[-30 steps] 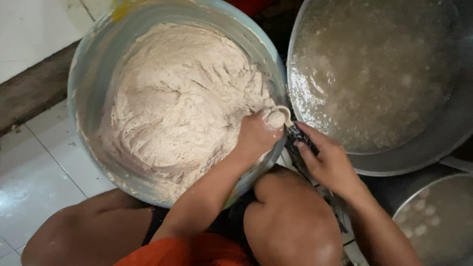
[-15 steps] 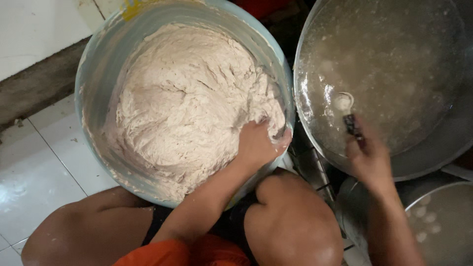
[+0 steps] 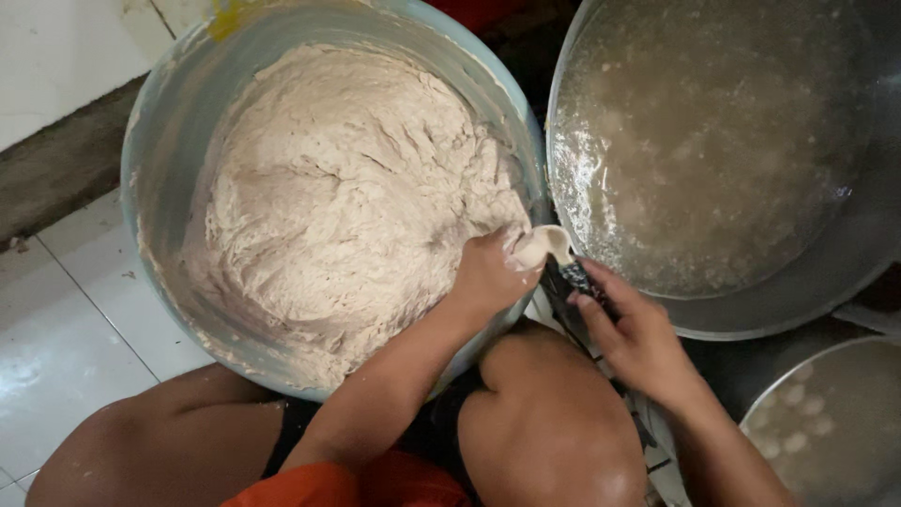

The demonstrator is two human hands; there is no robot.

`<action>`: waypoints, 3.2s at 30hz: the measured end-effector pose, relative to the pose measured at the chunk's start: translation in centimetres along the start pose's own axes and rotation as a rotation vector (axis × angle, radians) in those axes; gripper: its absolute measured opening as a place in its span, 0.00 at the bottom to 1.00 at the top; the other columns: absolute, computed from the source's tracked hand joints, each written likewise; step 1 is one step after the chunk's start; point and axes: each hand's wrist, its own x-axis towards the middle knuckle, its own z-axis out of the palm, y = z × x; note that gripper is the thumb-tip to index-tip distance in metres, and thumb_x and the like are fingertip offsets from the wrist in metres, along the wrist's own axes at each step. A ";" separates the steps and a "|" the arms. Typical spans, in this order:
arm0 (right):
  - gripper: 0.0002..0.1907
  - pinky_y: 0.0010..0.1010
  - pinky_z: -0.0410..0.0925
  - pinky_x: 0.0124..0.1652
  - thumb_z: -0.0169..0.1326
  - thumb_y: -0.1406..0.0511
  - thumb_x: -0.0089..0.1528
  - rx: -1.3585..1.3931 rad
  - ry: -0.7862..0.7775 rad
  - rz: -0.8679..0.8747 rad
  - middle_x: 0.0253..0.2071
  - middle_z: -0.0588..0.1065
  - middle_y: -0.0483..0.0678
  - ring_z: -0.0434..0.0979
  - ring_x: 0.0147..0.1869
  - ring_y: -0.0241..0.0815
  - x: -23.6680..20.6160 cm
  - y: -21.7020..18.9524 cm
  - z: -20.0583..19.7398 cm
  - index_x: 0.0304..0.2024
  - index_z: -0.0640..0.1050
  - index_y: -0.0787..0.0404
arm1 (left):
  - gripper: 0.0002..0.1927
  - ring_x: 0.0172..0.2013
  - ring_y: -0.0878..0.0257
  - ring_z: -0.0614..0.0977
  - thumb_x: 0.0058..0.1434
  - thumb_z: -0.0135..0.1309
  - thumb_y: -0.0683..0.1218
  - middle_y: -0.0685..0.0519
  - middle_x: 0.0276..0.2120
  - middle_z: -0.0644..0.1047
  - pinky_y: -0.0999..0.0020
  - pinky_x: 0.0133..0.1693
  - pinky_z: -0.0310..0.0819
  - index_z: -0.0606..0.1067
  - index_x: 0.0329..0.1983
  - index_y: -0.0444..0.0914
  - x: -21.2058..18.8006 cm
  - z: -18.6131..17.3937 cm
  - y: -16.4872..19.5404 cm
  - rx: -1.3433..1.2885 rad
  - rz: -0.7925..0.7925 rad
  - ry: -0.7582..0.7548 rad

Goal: The person pinches portions of dough from a large basin, rolls each portion into a ball between the hands and a scoop, and drops the finished ball into a water-filled basin beside it, repeating the cycle continuously.

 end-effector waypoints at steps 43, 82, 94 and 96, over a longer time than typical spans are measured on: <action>0.23 0.21 0.66 0.31 0.51 0.67 0.66 0.138 -0.076 0.128 0.38 0.78 0.43 0.68 0.30 0.27 -0.9 -1.7 -0.6 0.65 0.72 0.59 | 0.15 0.34 0.41 0.84 0.46 0.66 0.46 0.42 0.31 0.81 0.53 0.37 0.79 0.79 0.35 0.37 -0.5 1.4 -1.6 0.206 -0.082 -0.180; 0.26 0.32 0.73 0.43 0.55 0.65 0.65 -0.352 0.194 0.052 0.51 0.78 0.56 0.79 0.47 0.44 -2.5 3.9 -5.0 0.67 0.72 0.58 | 0.26 0.28 0.39 0.79 0.53 0.67 0.58 0.37 0.26 0.78 0.51 0.35 0.76 0.79 0.37 0.29 -1.5 1.4 -0.6 0.455 0.016 0.013; 0.24 0.27 0.72 0.34 0.55 0.65 0.64 -0.139 0.068 0.036 0.42 0.79 0.52 0.77 0.37 0.36 -1.9 1.2 -1.4 0.63 0.74 0.60 | 0.20 0.32 0.43 0.85 0.54 0.64 0.48 0.42 0.30 0.80 0.56 0.34 0.80 0.75 0.45 0.32 -2.3 2.5 -1.8 -0.055 -0.044 -0.037; 0.23 0.25 0.71 0.38 0.55 0.66 0.65 -0.136 0.048 -0.113 0.46 0.79 0.50 0.79 0.41 0.34 -1.8 0.3 -0.8 0.63 0.73 0.62 | 0.15 0.32 0.42 0.84 0.50 0.64 0.46 0.41 0.28 0.80 0.54 0.35 0.80 0.77 0.37 0.34 -2.1 2.6 -1.8 0.110 -0.091 -0.108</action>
